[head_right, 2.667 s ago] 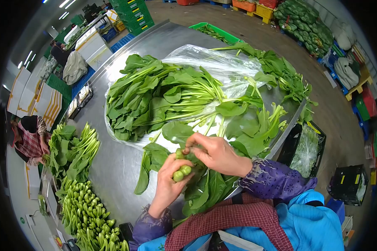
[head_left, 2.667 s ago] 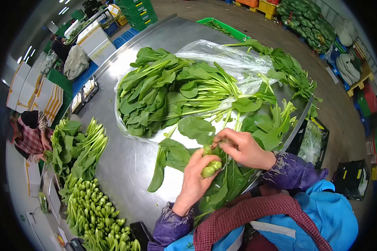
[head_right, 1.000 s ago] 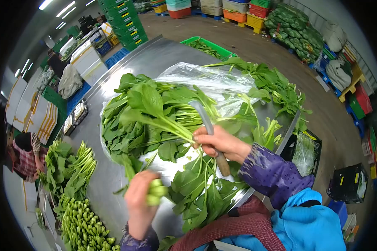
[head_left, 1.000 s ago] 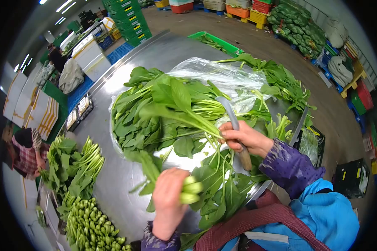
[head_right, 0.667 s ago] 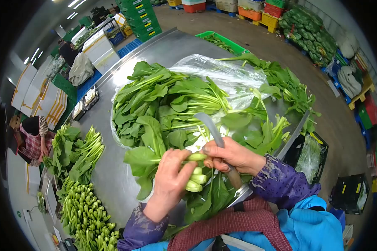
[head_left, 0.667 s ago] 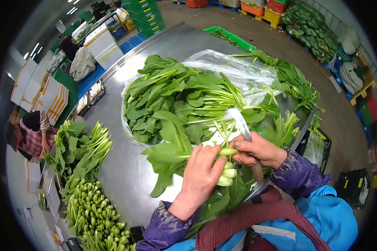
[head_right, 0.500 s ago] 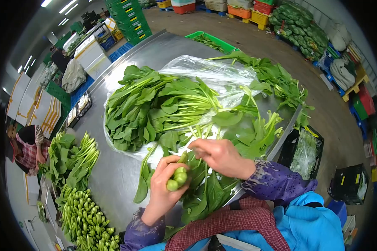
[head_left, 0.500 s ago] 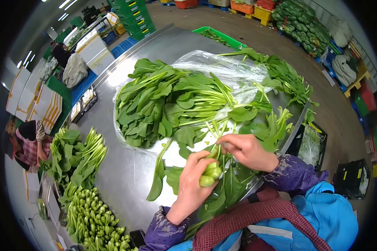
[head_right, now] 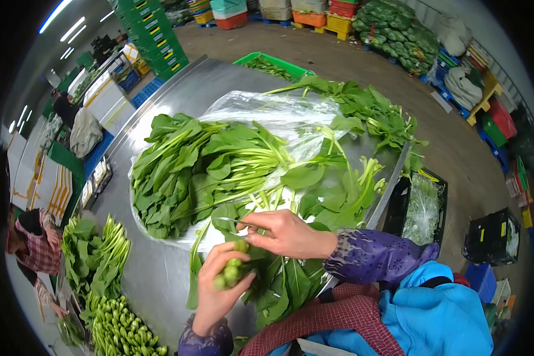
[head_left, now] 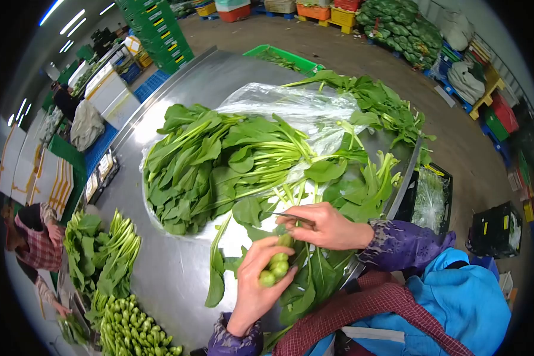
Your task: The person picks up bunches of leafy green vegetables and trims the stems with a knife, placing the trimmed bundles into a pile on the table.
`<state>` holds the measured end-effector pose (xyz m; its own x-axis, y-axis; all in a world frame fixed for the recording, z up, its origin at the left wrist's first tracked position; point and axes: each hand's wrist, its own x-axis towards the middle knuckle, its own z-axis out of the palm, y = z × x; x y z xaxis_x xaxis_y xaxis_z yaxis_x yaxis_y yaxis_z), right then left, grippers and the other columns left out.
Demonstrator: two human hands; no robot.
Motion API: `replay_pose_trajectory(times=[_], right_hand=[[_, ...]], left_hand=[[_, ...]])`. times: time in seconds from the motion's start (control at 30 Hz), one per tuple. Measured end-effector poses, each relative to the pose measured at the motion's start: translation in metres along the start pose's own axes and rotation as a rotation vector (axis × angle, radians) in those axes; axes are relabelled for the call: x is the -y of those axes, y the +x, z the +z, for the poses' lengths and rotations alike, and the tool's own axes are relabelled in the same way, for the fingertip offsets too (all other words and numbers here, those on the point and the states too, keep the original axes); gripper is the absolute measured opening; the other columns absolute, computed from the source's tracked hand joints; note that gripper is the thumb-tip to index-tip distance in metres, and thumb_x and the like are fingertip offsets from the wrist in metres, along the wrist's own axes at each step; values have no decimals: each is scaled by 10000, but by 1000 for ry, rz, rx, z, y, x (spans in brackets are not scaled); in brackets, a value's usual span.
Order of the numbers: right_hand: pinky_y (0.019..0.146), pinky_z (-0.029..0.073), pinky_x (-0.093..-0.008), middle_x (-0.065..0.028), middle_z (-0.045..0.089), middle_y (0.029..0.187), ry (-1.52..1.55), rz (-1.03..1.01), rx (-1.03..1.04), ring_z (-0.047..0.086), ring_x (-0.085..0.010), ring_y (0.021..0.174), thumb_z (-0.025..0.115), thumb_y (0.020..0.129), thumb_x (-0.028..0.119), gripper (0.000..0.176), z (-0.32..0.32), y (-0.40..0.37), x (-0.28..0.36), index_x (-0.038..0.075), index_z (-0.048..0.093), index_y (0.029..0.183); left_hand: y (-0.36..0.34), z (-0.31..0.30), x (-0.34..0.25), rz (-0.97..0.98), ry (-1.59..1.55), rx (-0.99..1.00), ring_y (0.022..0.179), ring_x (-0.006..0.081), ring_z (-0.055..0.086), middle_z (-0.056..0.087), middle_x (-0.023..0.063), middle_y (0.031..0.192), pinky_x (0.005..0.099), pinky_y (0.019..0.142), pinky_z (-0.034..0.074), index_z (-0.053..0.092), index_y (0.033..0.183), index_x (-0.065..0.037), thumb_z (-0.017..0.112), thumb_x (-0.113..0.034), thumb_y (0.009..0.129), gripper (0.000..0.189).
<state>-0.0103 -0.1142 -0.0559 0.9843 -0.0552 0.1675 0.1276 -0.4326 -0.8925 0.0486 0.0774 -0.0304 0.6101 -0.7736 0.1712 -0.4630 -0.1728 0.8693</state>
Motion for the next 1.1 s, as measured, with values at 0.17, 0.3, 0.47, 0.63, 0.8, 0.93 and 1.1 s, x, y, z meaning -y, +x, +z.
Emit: replay_pose_trajectory(times=[0.17,0.3,0.47,0.63,0.8,0.93,1.1], right_hand=[[634,497,-387,-150,648,788,-360,170,-280,625,-266,676,597,818,169,195,-29,41,-96,14,626,932],[621,491,-397,-155,633,744,-789,293,-327,619,-286,677,618,789,232,208,-48,61,-157,35,644,849],[530,457,-376,-115,597,624,-592,273,-410,597,-246,587,641,781,265,238,-54,70,-183,28,642,805],[379,285,-208,22,451,506,353,520,-340,383,-46,400,566,890,250,239,-63,56,-88,35,624,977],[384,286,-207,14,497,681,723,418,-129,380,-43,436,468,951,232,282,-56,34,-54,17,559,1110],[392,295,-180,8,508,877,927,430,-60,363,-28,470,475,956,250,308,-53,22,-45,13,527,1147],[399,301,-180,9,521,833,1014,420,-40,364,-26,466,531,929,245,285,-48,12,-33,14,553,1094]], left_hand=[[-16,-25,15,-211,-557,-146,937,158,565,566,97,989,284,831,451,540,1045,-36,704,46,692,398],[-17,-33,16,-249,-667,-188,862,121,548,545,58,934,247,784,459,423,1164,-40,688,78,707,541],[-20,-37,14,-372,-513,-148,851,121,524,533,34,933,253,785,435,546,1011,-22,720,39,678,380],[-20,-45,21,-224,-135,-56,1147,261,415,463,140,1184,379,976,322,612,862,-73,765,-68,622,285],[-15,-46,2,36,143,24,1327,336,280,332,213,1407,471,1083,173,638,807,-89,775,-98,602,247],[-27,-58,1,-49,-472,102,858,260,617,631,144,917,465,1007,346,566,833,-32,731,-35,613,276],[-33,-51,-31,-169,-736,-95,659,162,577,596,69,752,397,831,475,538,907,-25,707,-10,659,301]])
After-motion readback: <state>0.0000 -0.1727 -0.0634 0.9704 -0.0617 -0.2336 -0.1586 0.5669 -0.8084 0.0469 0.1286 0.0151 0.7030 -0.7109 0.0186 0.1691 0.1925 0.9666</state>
